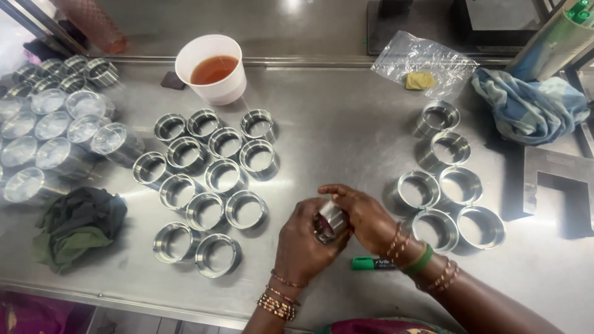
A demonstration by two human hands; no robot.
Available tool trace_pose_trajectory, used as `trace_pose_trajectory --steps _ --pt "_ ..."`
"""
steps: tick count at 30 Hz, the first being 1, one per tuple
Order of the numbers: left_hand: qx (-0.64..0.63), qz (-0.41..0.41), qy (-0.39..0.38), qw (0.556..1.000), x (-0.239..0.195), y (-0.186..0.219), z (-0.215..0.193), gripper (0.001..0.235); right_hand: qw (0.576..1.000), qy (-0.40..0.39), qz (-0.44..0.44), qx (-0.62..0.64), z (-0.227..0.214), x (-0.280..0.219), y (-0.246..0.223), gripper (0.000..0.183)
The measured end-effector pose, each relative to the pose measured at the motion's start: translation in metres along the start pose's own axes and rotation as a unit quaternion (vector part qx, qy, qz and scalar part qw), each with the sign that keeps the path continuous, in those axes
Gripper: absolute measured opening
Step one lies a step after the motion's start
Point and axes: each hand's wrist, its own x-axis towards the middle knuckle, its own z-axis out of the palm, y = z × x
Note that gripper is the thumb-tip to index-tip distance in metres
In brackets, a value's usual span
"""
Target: Checking and sorting metal rings at a workbench in a fabrication facility.
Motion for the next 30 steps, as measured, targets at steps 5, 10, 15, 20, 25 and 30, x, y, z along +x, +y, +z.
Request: trace_pose_trajectory --steps 5,10,15,20,25,30 --pt "-0.144 -0.347 -0.065 0.925 0.003 -0.009 0.005 0.049 0.999 -0.051 0.001 0.001 0.007 -0.019 -0.009 0.044" --pt "-0.121 0.049 0.124 0.984 -0.001 0.008 0.017 0.065 0.998 -0.029 0.006 0.058 -0.002 -0.036 -0.021 0.047" --pt "-0.423 -0.369 -0.160 0.812 0.024 -0.012 0.008 0.066 0.921 0.003 -0.180 -0.346 -0.061 -0.025 0.002 0.040" --pt "0.095 -0.252 -0.269 0.925 0.049 -0.005 -0.033 0.083 0.934 0.161 -0.093 -0.306 -0.121 -0.027 -0.031 0.039" --pt "0.324 -0.149 -0.277 0.892 0.038 -0.019 0.004 0.078 0.885 0.128 -0.197 -0.402 -0.121 0.015 0.004 0.032" --pt "0.105 -0.161 -0.229 0.954 0.039 0.034 0.001 0.111 0.912 -0.037 -0.253 -0.319 -0.063 0.005 0.015 0.035"
